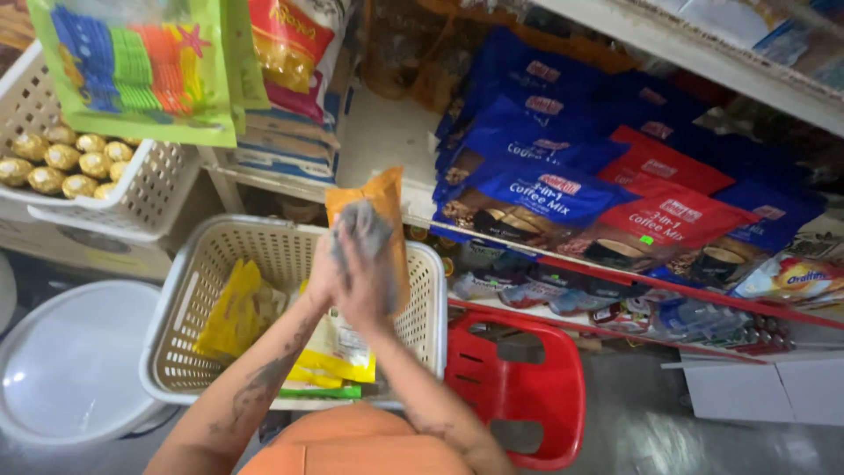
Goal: Wiping down various packaged grocery items with a cloth and placing them into a basket.
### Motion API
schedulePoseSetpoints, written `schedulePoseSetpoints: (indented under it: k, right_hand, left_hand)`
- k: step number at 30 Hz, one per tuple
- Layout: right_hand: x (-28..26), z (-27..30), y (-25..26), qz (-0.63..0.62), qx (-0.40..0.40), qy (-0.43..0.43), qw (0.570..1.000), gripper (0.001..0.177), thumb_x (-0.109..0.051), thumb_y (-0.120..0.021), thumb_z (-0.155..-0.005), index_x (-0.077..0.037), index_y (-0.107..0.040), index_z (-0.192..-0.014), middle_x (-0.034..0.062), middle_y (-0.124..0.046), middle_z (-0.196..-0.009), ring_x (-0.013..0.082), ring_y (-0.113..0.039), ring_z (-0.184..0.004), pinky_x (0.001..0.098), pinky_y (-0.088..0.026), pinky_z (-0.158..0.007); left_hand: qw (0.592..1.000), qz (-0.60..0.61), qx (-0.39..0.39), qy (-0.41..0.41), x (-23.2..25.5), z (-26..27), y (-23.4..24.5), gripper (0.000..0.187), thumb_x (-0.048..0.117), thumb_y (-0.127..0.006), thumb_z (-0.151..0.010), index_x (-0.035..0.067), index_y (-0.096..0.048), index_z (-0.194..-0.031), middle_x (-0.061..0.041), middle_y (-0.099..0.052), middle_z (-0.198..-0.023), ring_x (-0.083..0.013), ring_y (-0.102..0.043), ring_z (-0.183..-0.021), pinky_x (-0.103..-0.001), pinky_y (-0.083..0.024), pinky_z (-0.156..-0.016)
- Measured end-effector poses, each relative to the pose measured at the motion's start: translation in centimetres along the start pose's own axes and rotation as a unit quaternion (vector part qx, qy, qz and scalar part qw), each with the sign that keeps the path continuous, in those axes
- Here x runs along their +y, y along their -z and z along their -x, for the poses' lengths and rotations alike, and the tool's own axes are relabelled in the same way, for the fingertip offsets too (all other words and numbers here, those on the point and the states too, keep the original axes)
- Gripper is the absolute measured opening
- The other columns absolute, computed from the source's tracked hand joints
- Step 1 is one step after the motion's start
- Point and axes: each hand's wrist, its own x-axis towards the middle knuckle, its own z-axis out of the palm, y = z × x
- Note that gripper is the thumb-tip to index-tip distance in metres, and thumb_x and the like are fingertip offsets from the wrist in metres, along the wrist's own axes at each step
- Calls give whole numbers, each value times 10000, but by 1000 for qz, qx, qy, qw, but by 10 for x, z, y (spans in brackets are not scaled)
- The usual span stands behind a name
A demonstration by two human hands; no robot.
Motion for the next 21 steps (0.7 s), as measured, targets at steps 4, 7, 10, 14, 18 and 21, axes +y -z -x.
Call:
schedulePoseSetpoints:
  k: [4, 7, 10, 14, 18, 21]
  right_hand:
    - [54, -67, 3, -129, 38, -149, 980, 508, -275, -451, -1094, -125, -416, -1578, 152, -339, -1695, 300, -285, -1585, 416, -206, -1304]
    - [71, -48, -8, -254, 37, -286, 923, 488, -337, -427, -1118, -127, -463, -1557, 149, -517, -1609, 301, -499, -1476, 400, -369, -1241]
    - [26, -6, -10, -183, 85, -166, 965, 559, -351, -370, -1145, -120, -249, -1640, 147, -297, -1714, 339, -324, -1577, 446, -239, -1305]
    - [34, 4, -15, 53, 30, -46, 997, 563, -371, -464, -1068, -159, -358, -1579, 129, -345, -1680, 383, -342, -1547, 511, -235, -1287]
    - [104, -44, -3, -304, 8, -276, 912, 625, -461, -482, -1052, -100, -413, -1557, 119, -510, -1551, 285, -498, -1419, 418, -411, -1176]
    - [344, 81, -113, -585, -142, -431, 672, 738, -533, -533, -1125, 108, -548, -1490, 282, -614, -1433, 374, -601, -1238, 431, -512, -1023]
  left_hand:
    - [952, 153, 49, 259, 14, 6, -17, 605, 464, -395, -1127, -45, -692, -1264, -97, -702, -1090, -158, -614, -948, -324, -514, -843]
    - [924, 246, 90, 280, 33, -6, -20, 553, 451, -424, -1072, -2, -646, -1298, -51, -699, -1150, -127, -634, -983, -297, -523, -873]
    - [950, 243, 94, 169, 29, -26, -10, 541, 457, -408, -1066, 18, -602, -1317, -9, -687, -1241, -75, -633, -1126, -250, -499, -997]
    - [940, 196, 74, 270, 0, -26, -1, 625, 477, -427, -1139, -90, -664, -1253, -155, -691, -1122, -193, -619, -984, -375, -529, -878]
    - [880, 355, 92, 303, 52, -36, -2, 567, 472, -426, -1028, 58, -520, -1404, -104, -669, -1326, -212, -667, -1187, -384, -540, -1028]
    - [816, 437, 146, 349, 53, -54, 12, 596, 506, -436, -1021, 68, -530, -1414, -112, -682, -1315, -232, -692, -1151, -414, -554, -1006]
